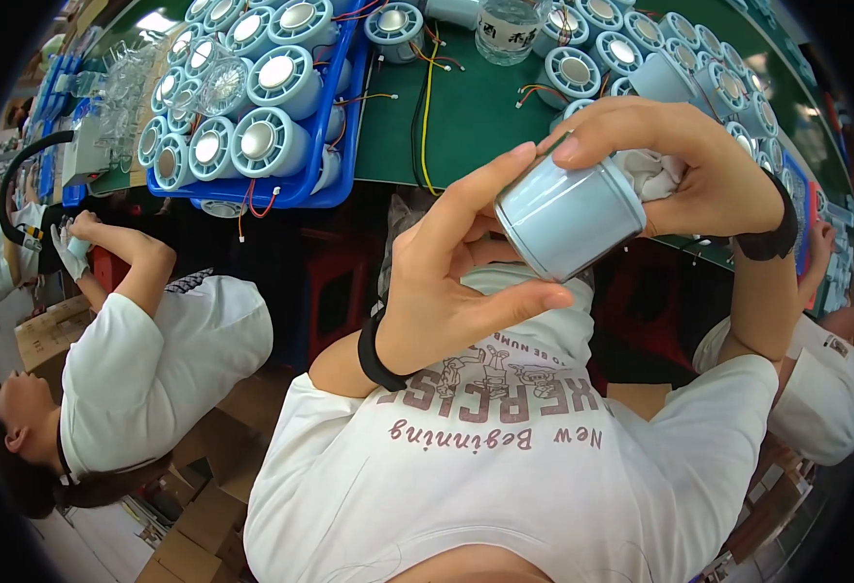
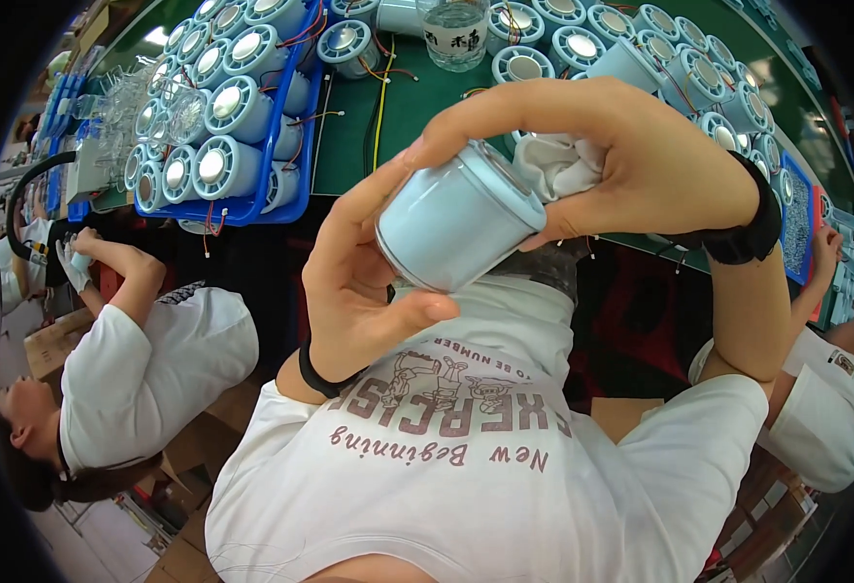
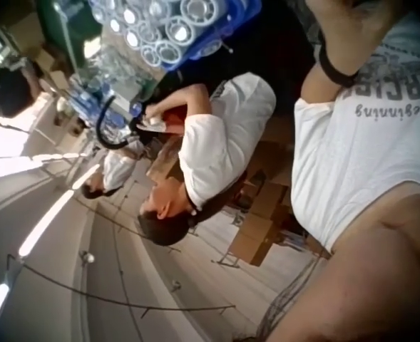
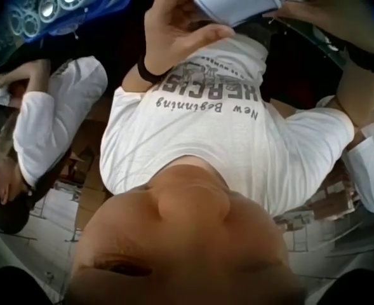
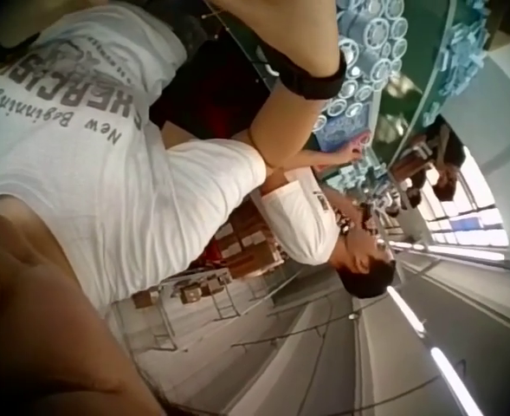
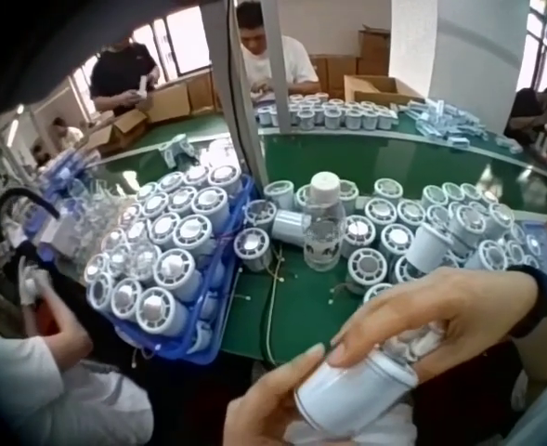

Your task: The person picks up a motor, wipes its sides and top with a cloth, and then wipes a plastic cover before placing it onto the motor. They then set the assembled unit back onto the table and repeat the process with another motor.

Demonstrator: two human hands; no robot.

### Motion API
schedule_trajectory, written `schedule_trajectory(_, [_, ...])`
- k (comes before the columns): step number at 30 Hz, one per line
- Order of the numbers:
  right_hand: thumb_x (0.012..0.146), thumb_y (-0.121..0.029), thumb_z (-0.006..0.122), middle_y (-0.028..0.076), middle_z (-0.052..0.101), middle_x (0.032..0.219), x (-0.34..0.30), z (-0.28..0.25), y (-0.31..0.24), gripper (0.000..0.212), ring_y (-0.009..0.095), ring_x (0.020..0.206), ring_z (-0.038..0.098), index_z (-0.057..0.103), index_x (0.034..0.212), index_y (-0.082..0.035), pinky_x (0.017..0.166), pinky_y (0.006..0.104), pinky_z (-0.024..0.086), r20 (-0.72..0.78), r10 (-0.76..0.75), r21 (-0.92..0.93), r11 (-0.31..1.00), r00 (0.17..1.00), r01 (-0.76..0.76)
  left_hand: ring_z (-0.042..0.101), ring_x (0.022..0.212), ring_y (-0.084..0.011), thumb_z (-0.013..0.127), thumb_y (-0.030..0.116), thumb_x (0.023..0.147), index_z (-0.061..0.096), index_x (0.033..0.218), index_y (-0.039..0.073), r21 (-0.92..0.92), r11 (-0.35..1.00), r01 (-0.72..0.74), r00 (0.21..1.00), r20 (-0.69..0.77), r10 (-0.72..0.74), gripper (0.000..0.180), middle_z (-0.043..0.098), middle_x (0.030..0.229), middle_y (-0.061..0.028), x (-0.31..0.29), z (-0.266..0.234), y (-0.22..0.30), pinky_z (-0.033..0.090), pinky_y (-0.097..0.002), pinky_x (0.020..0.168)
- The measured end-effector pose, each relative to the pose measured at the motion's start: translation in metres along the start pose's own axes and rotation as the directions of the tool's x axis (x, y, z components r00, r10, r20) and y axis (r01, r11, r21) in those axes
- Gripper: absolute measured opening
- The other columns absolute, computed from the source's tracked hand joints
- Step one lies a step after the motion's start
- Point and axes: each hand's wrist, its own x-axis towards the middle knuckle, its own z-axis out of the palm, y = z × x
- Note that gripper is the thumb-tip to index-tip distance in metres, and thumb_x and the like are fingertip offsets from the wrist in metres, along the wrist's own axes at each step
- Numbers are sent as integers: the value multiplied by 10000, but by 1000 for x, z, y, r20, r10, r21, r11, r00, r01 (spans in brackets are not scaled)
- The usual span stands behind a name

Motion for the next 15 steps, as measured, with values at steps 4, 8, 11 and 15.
schedule_trajectory(4, [723, -67, 786, 170, 607, 1226, 5, -2, -25, 624, 267, 1095, 594, 525, 1287, -13, 961, 369, 432, -69, 185, -15, 982, 980, -186, 540, 1190, -239, 875, 136, 682, 371, 1391, -73, 260, 954, -146, 989, 28, 144, 894, 519, 1313, -182, 1, -6, -2, 484, -373, 972])
schedule_trajectory(8, [731, -25, 760, 150, 636, 1162, -23, -1, -12, 614, 256, 1088, 583, 498, 1284, 1, 972, 360, 413, -370, 120, 352, 936, 921, 20, 640, 1030, -212, 870, 77, 668, 434, 1366, -47, 346, 902, -257, 952, -71, 299, 832, 574, 1217, -163, 5, -7, -5, 587, -330, 833])
schedule_trajectory(11, [736, -19, 751, 127, 652, 1101, -7, 14, -37, 531, 244, 1054, 585, 542, 1224, -2, 938, 351, 439, -336, 24, -94, 994, 941, -59, 652, 988, -198, 880, 74, 647, 474, 1339, -52, 421, 874, -241, 938, -132, 322, 812, 602, 1163, -154, 6, -6, -5, 595, -312, 804])
schedule_trajectory(15, [765, -33, 728, 103, 671, 1026, 14, 56, -44, 366, 240, 994, 596, 613, 1112, -15, 880, 344, 478, -391, -145, -514, 854, 909, -84, 665, 919, -174, 891, 81, 615, 527, 1298, -55, 544, 807, -231, 917, -155, 367, 786, 637, 1066, -142, 7, -10, -5, 601, -284, 759])
